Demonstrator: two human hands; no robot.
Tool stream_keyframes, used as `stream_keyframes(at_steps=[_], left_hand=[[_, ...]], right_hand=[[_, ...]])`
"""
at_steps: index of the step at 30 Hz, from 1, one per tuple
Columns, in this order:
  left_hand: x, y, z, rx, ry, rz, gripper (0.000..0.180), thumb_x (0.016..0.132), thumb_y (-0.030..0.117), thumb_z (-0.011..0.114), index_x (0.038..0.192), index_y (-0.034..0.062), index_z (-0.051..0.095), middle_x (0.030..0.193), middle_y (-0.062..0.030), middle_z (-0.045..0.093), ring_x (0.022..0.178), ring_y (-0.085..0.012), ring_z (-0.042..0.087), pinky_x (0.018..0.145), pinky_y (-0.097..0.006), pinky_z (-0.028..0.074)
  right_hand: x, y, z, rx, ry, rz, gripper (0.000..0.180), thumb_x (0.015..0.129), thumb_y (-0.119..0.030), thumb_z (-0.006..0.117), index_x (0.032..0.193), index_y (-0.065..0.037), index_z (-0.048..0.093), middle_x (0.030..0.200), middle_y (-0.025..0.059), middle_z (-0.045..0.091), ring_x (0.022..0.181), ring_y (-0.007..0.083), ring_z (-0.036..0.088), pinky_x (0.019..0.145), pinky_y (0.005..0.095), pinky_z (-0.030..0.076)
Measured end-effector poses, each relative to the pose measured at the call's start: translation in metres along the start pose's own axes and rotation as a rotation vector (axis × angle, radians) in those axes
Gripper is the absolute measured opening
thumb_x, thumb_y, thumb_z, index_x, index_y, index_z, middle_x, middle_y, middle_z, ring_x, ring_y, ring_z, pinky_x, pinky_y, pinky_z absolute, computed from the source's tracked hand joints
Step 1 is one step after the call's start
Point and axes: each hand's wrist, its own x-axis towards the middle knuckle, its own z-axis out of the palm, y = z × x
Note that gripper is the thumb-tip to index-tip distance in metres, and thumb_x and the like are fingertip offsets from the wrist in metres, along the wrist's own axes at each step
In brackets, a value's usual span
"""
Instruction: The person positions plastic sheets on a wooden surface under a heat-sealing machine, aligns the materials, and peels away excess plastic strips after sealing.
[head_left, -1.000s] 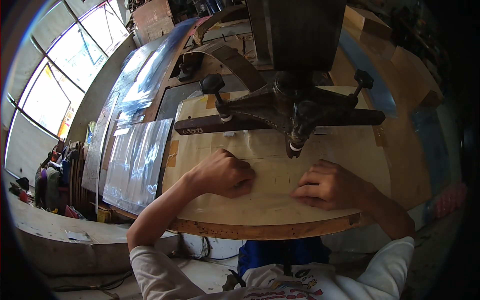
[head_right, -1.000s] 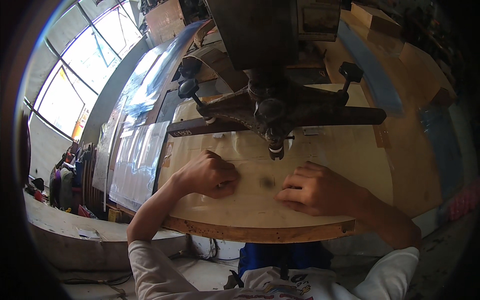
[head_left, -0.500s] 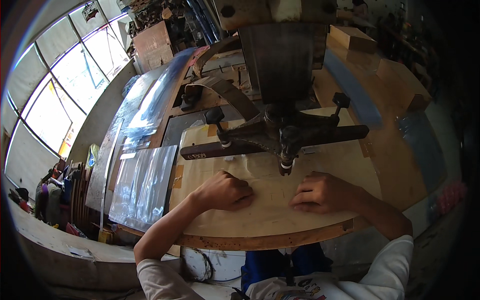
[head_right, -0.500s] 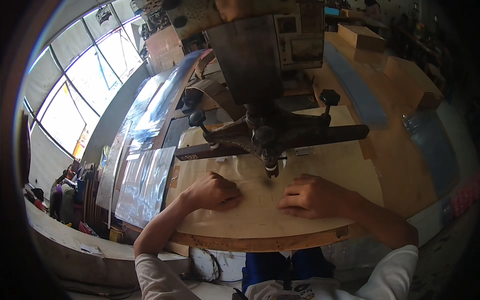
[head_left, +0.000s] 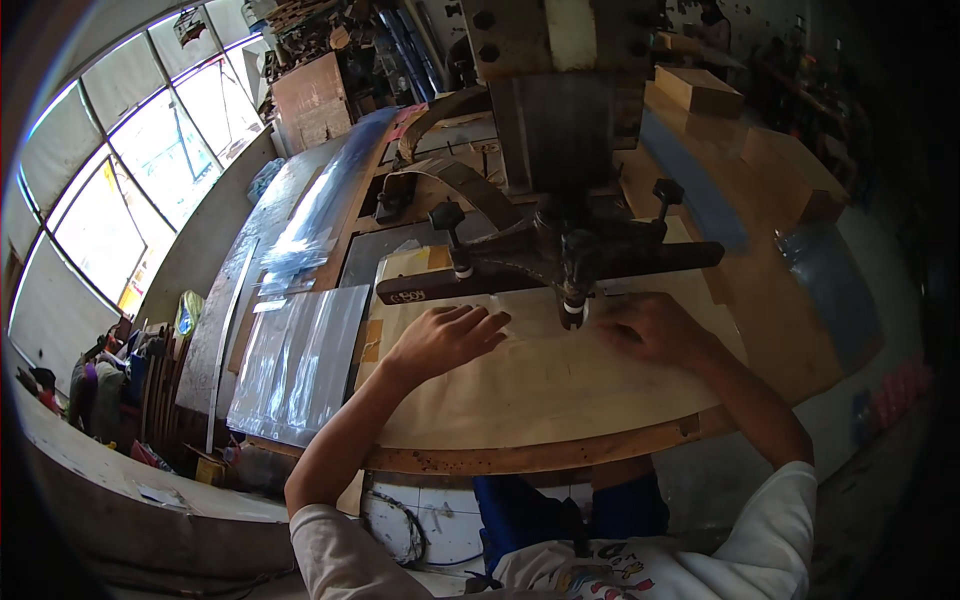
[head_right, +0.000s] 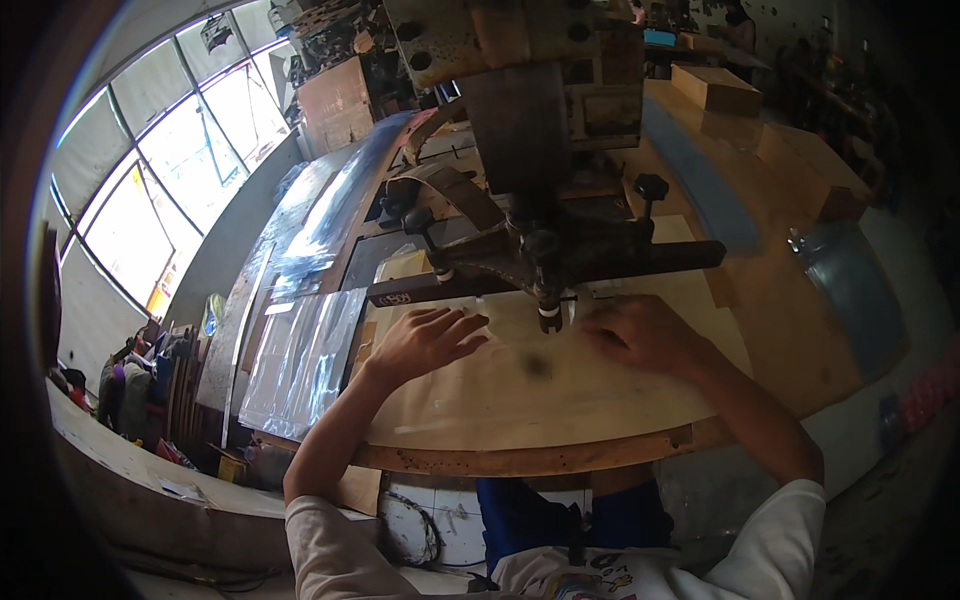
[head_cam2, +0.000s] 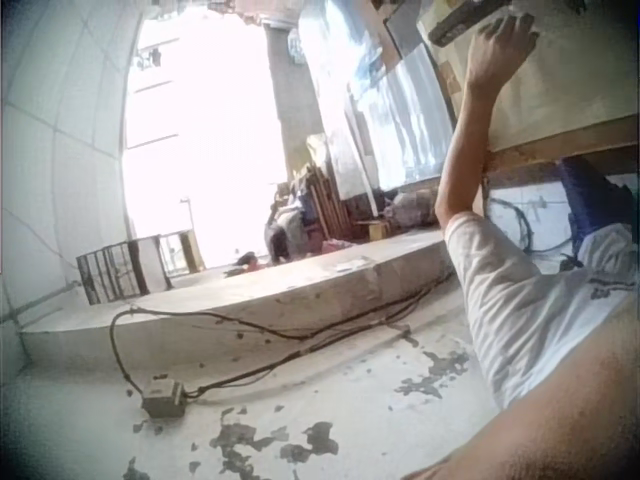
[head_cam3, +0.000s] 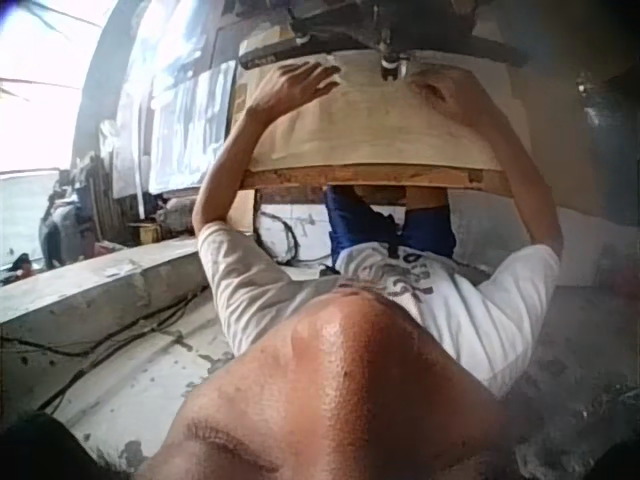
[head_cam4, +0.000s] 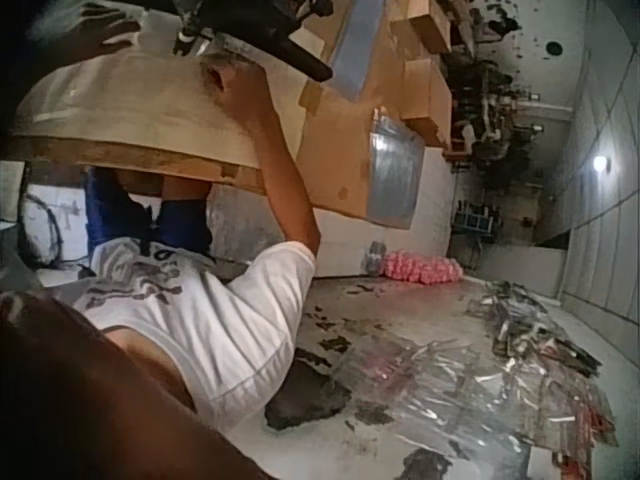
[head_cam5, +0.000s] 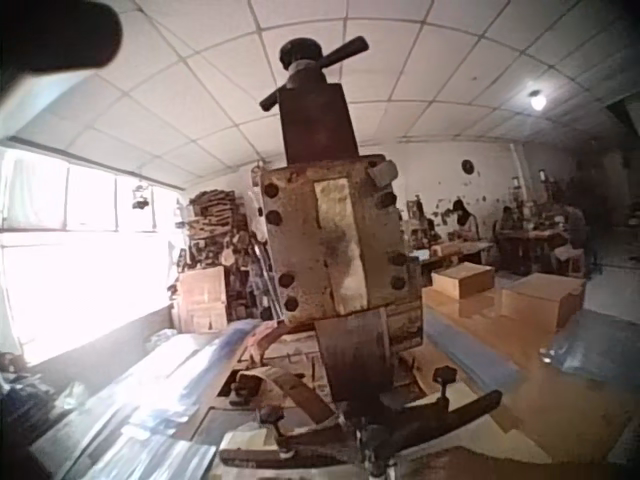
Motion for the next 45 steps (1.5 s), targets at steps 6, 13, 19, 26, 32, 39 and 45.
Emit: stream_keyframes(at_steps=[6, 13, 19, 26, 32, 39, 45], left_hand=[[-0.006, -0.006, 0.001, -0.023, -0.093, -0.045, 0.028, 0.090, 0.013, 0.070, 0.116, 0.0041, 0.067, 0.083, -0.0045, 0.065, 0.074, -0.0192, 0.070, 0.063, -0.032, 0.060], [-0.011, -0.004, 0.008, 0.030, -0.255, -0.059, 0.041, 0.088, 0.010, 0.064, 0.128, 0.0025, 0.065, 0.076, -0.0069, 0.067, 0.065, -0.0239, 0.070, 0.057, -0.035, 0.059], [-0.023, -0.007, 0.025, 0.124, -0.253, -0.170, 0.046, 0.089, 0.009, 0.062, 0.134, 0.0014, 0.062, 0.076, -0.0081, 0.069, 0.061, -0.0234, 0.070, 0.056, -0.036, 0.059], [-0.017, -0.005, 0.035, 0.325, -0.171, -0.134, 0.047, 0.088, 0.007, 0.063, 0.134, 0.0001, 0.061, 0.079, -0.0051, 0.065, 0.063, -0.0171, 0.070, 0.055, -0.030, 0.059], [-0.021, -0.009, 0.041, 0.328, -0.132, -0.123, 0.046, 0.087, 0.007, 0.065, 0.132, -0.0001, 0.061, 0.080, -0.0046, 0.064, 0.060, -0.0166, 0.068, 0.052, -0.029, 0.056], [-0.017, -0.012, 0.043, 0.318, -0.113, -0.178, 0.042, 0.090, 0.010, 0.064, 0.131, 0.0016, 0.062, 0.081, -0.0042, 0.065, 0.060, -0.0160, 0.070, 0.050, -0.029, 0.054], [-0.019, -0.011, 0.047, 0.268, -0.103, -0.224, 0.043, 0.091, 0.011, 0.066, 0.133, 0.0066, 0.062, 0.081, -0.0043, 0.067, 0.061, -0.0167, 0.070, 0.049, -0.031, 0.053]], right_hand=[[-0.001, 0.008, 0.021, -0.085, 0.181, -0.011, 0.021, 0.094, -0.019, 0.067, 0.113, -0.011, 0.070, 0.088, 0.0119, 0.074, 0.081, 0.0319, 0.072, 0.074, 0.0435, 0.058], [0.001, 0.012, 0.033, -0.232, 0.224, 0.040, 0.028, 0.093, -0.014, 0.069, 0.119, -0.010, 0.064, 0.084, 0.0111, 0.071, 0.076, 0.0309, 0.072, 0.064, 0.0415, 0.059], [0.007, 0.013, 0.040, -0.457, 0.110, -0.003, 0.031, 0.095, -0.019, 0.065, 0.123, -0.006, 0.064, 0.080, 0.0118, 0.069, 0.074, 0.0289, 0.072, 0.061, 0.0406, 0.060], [0.016, 0.021, 0.041, -0.382, 0.178, -0.003, 0.029, 0.097, -0.020, 0.064, 0.124, -0.008, 0.066, 0.083, 0.0120, 0.070, 0.075, 0.0296, 0.072, 0.064, 0.0408, 0.061], [0.019, 0.021, 0.041, -0.347, 0.166, 0.018, 0.029, 0.099, -0.019, 0.063, 0.125, -0.009, 0.064, 0.088, 0.0129, 0.071, 0.075, 0.0290, 0.073, 0.064, 0.0384, 0.061], [0.022, 0.014, 0.034, -0.222, 0.218, 0.067, 0.016, 0.097, -0.019, 0.066, 0.097, -0.003, 0.067, 0.085, 0.0160, 0.069, 0.074, 0.0339, 0.070, 0.068, 0.0431, 0.059], [0.022, 0.013, 0.032, -0.224, 0.181, 0.078, 0.018, 0.098, -0.021, 0.066, 0.103, -0.004, 0.071, 0.088, 0.0155, 0.070, 0.079, 0.0336, 0.071, 0.071, 0.0416, 0.059]])
